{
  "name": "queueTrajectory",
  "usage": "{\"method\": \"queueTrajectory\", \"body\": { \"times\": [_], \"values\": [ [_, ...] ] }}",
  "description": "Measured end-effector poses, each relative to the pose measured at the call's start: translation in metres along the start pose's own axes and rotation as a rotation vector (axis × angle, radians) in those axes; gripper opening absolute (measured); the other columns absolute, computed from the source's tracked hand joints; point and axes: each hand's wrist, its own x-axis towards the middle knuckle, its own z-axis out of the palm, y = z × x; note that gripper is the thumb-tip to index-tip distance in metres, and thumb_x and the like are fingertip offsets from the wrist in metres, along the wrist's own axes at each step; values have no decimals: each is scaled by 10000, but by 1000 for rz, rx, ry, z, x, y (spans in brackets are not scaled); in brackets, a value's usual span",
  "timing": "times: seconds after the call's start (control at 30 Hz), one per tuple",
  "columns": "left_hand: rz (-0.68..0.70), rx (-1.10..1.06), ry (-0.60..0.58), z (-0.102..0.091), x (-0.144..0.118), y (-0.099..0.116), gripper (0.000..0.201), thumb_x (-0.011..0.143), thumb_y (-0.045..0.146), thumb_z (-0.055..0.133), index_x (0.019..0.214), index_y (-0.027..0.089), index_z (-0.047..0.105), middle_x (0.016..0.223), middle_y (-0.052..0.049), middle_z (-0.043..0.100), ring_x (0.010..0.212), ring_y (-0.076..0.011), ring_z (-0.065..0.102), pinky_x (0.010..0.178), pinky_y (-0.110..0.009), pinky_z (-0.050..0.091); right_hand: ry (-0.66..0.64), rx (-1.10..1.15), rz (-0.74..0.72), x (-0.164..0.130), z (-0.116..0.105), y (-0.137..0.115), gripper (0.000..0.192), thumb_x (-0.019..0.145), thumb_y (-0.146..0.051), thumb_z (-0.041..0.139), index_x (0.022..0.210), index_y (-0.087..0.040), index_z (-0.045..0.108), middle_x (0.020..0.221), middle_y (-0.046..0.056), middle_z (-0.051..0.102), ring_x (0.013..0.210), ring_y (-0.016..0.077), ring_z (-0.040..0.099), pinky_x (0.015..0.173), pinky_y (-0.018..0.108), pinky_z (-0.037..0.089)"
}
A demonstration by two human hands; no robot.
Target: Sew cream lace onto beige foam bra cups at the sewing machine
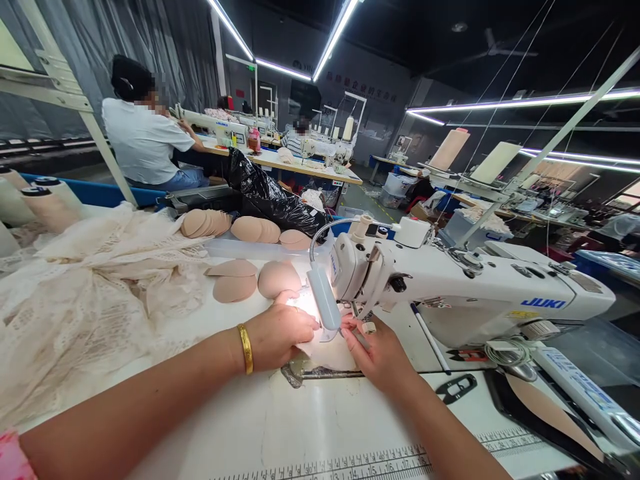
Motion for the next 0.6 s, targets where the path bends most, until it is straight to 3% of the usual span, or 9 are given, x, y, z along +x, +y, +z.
{"method": "queueTrajectory", "body": {
  "times": [0.17,0.37,0.5,0.6],
  "values": [
    [-8,-20,-16,0,-1,-1,176,738,40,700,723,186,604,848,-11,724,829,-245,660,897,-436,386,14,4,8,-1,0,-1,177,1077,-230,471,1050,-220,646,986,102,757,887,266,733,627,363,586],
    [-23,-11,12,3,-1,-2,203,698,32,712,770,203,630,884,-5,726,864,-243,667,865,-397,379,16,-10,-27,-2,1,0,133,1064,-206,485,1073,-224,617,972,92,754,899,264,743,705,362,619],
    [-40,44,6,5,-3,1,255,697,9,661,864,202,650,954,-16,749,913,-266,692,870,-419,366,-54,-5,8,-3,0,-1,139,1069,-224,476,1087,-235,613,975,74,745,841,252,722,697,352,600],
    [-48,84,6,6,-6,4,175,750,41,635,861,176,640,971,-37,736,935,-303,701,898,-470,350,-124,-22,-4,-2,0,-6,149,1079,-243,454,1077,-252,603,903,38,719,747,239,686,650,355,567]
  ]
}}
